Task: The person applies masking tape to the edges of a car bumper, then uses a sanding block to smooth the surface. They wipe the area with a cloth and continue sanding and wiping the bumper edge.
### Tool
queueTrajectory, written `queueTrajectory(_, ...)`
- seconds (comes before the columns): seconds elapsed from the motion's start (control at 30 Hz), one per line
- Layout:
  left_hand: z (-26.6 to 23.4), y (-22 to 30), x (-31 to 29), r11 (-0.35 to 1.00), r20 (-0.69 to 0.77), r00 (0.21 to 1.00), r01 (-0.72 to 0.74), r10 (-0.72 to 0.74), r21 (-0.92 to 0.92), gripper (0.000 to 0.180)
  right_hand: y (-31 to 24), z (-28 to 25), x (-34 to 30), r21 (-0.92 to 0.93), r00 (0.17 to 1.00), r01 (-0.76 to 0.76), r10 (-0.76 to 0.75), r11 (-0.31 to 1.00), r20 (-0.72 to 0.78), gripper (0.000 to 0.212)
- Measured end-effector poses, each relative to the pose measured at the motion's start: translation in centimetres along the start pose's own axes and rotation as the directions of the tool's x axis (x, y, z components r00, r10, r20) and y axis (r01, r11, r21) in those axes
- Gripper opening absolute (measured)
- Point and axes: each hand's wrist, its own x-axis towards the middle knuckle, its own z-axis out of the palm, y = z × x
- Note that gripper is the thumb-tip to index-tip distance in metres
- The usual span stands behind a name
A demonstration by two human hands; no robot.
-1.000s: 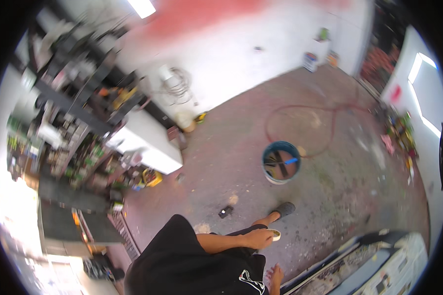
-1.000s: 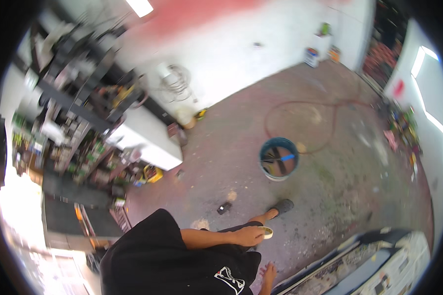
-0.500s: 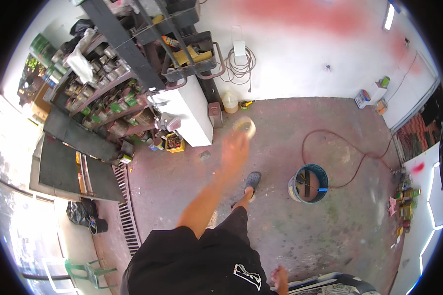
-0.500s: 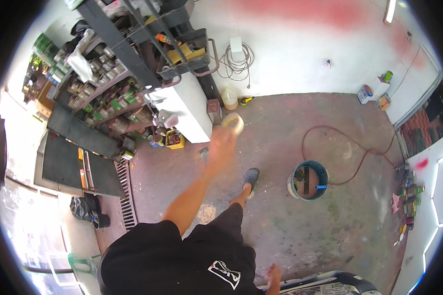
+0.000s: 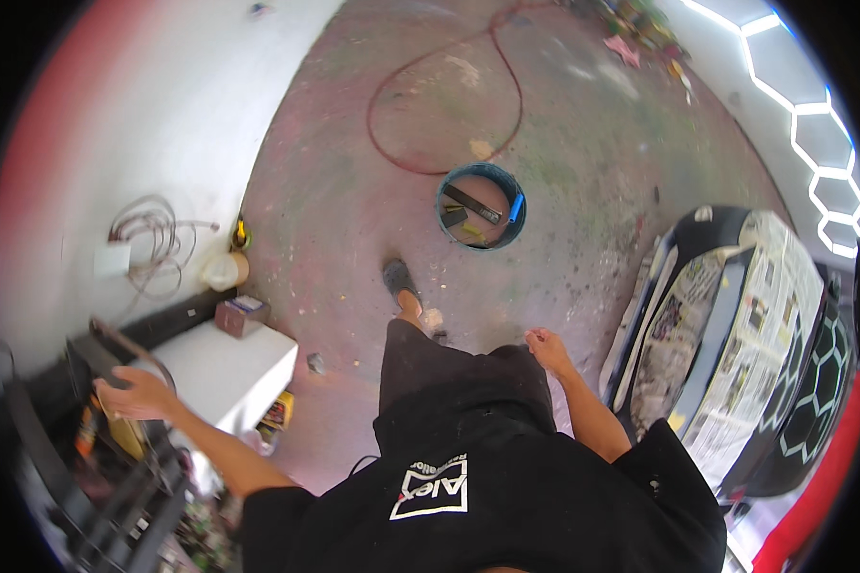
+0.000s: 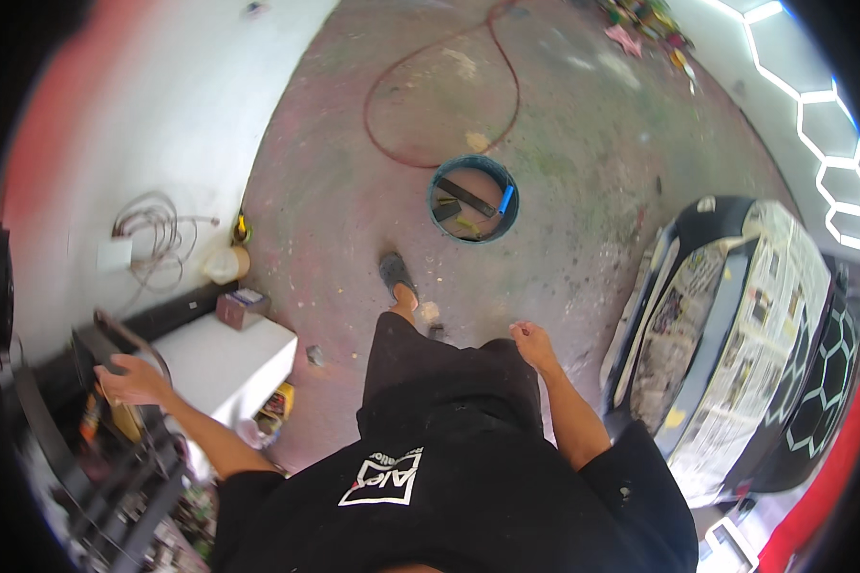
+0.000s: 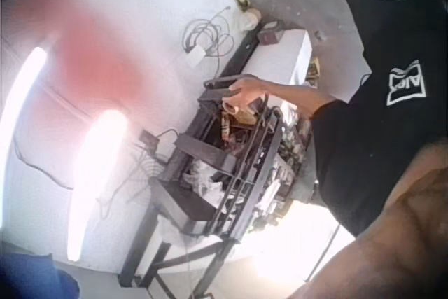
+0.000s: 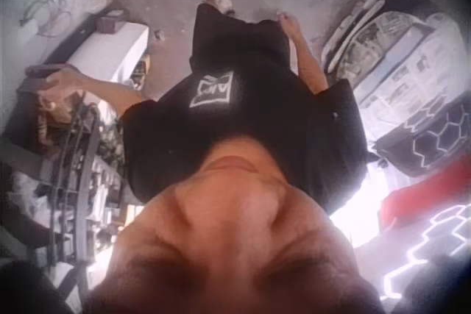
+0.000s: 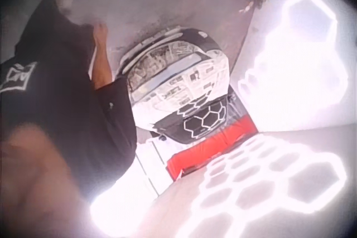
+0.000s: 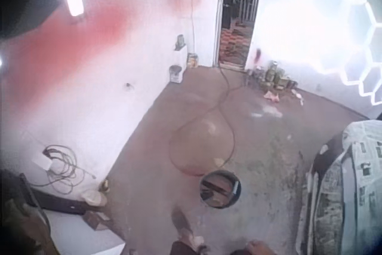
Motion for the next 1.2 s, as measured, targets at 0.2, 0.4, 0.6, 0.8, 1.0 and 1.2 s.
queueTrajectory(0.2, -5.8, 27.1, -20.9, 0.634, 0.860, 0.349, 0.580, 0.373, -0.511, 0.033, -4.7, 6.2, -4.1, -0.157, 0.989, -0.109, 0.091, 0.982, -0.114, 0.056)
queueTrajectory(0.4, -11.6, 48.2, -29.8, 0.489, 0.580, -0.077, 0.632, 0.811, -0.600, 0.038, -4.5, 9.6, -3.2, -0.182, 0.853, -0.520, 0.520, 0.835, -0.047, 0.094)
queueTrajectory(0.6, -4.7, 64.3, -46.9, 0.361, 0.385, -0.027, 0.416, 0.922, -0.835, 0.043, -3.5, 11.5, 0.1, -0.162, 0.747, -0.665, 0.650, 0.729, -0.141, 0.114)
queueTrajectory(0.8, 1.7, 71.9, -60.0, 0.591, 0.465, -0.490, 0.134, 0.737, -0.796, 0.066, 0.0, 9.7, 1.2, 0.034, 0.639, -0.742, 0.722, 0.669, -0.264, 0.112)
queueTrajectory(1.0, 6.7, 71.6, -66.1, 0.610, 0.490, -0.448, 0.172, 0.747, -0.773, 0.047, 1.3, 8.1, 2.1, 0.204, 0.593, -0.753, 0.779, 0.626, -0.202, 0.111)
queueTrajectory(1.2, -3.1, 68.9, -56.0, 0.459, 0.427, -0.168, 0.339, 0.888, -0.821, 0.041, 1.7, 7.9, 1.1, 0.239, 0.620, -0.732, 0.770, 0.638, -0.154, 0.106)
